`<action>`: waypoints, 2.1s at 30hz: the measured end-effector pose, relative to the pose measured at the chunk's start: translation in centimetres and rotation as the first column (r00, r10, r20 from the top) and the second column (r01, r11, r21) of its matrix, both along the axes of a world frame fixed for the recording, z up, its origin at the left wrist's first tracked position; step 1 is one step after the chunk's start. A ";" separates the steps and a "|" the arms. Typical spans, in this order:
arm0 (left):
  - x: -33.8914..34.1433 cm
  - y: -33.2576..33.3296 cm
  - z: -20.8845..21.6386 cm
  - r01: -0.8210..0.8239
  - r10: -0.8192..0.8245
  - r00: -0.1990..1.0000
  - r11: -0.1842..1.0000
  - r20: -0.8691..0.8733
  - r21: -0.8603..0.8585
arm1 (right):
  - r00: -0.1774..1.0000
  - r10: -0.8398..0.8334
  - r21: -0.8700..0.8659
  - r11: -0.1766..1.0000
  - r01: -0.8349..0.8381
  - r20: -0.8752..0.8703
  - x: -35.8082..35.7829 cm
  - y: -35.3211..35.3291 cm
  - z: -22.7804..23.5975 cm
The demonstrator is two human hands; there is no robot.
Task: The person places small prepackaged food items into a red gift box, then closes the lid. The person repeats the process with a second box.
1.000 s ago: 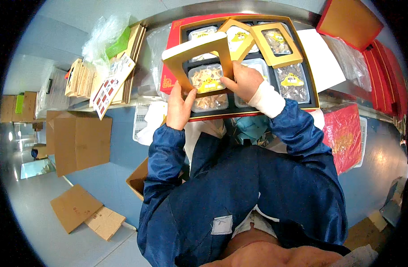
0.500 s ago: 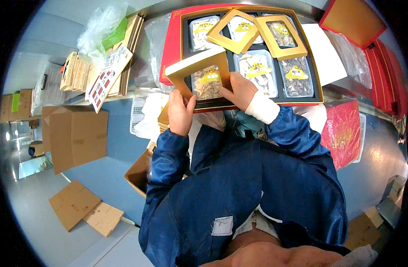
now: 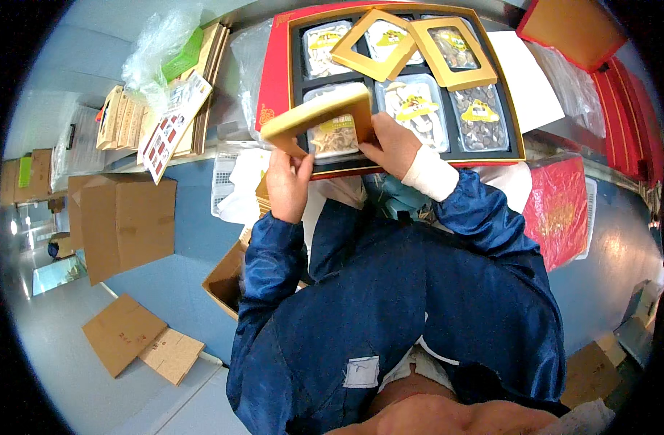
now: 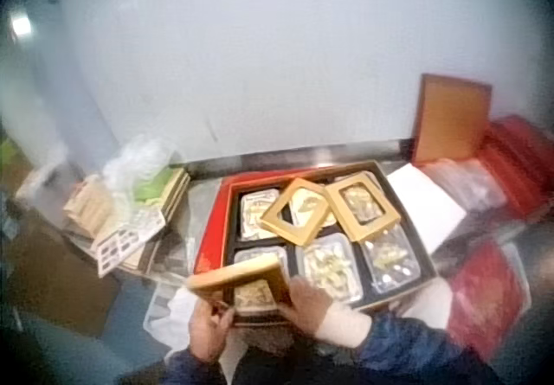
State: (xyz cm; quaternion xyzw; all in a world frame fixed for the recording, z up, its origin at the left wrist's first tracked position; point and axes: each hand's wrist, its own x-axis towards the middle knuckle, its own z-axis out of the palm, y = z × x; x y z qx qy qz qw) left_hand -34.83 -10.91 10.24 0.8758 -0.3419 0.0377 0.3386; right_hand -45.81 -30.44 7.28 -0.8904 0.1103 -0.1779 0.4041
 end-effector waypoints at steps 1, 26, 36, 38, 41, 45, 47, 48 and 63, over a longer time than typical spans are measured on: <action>0.2 0.0 -0.1 0.024 -0.014 0.989 0.997 0.148 -0.068 | 0.999 0.016 0.063 0.998 -0.018 0.027 -0.1 0.0 0.5; 3.2 0.6 -1.9 -0.028 0.025 0.980 1.000 -0.196 -0.012 | 0.993 -0.051 0.157 0.985 0.068 -0.109 2.3 -1.3 -1.8; 5.0 -0.6 -0.8 0.143 -0.097 0.988 0.864 -0.119 0.483 | 0.953 -0.063 -0.097 0.995 0.036 -0.296 3.1 -1.8 -2.8; 4.4 0.0 -0.9 0.186 -0.171 0.982 0.877 -0.075 0.443 | 0.960 -0.052 0.002 0.998 0.055 -0.276 2.8 -1.6 -2.5; 4.3 0.0 -0.8 0.197 -0.202 0.978 0.845 -0.046 0.497 | 0.973 -0.070 -0.008 0.998 0.069 -0.218 2.1 -1.0 -1.4; 4.2 -0.5 -0.5 0.176 -0.196 0.980 0.786 -0.031 0.593 | 0.967 0.063 -0.312 0.940 -0.141 -0.246 1.2 -0.9 0.0; 3.9 -0.9 -0.1 0.184 -0.223 0.975 0.786 -0.007 0.590 | 0.940 0.128 -0.415 0.872 -0.259 -0.317 1.1 -1.0 0.7; 3.5 -1.1 0.3 0.190 -0.240 0.971 0.794 0.011 0.577 | 0.930 0.141 -0.431 0.856 -0.287 -0.339 1.5 -0.9 0.7; 4.0 -2.6 2.1 0.277 -0.444 0.895 0.604 0.028 0.748 | 0.927 0.302 -0.479 0.794 -0.374 -0.224 3.9 -0.8 -0.6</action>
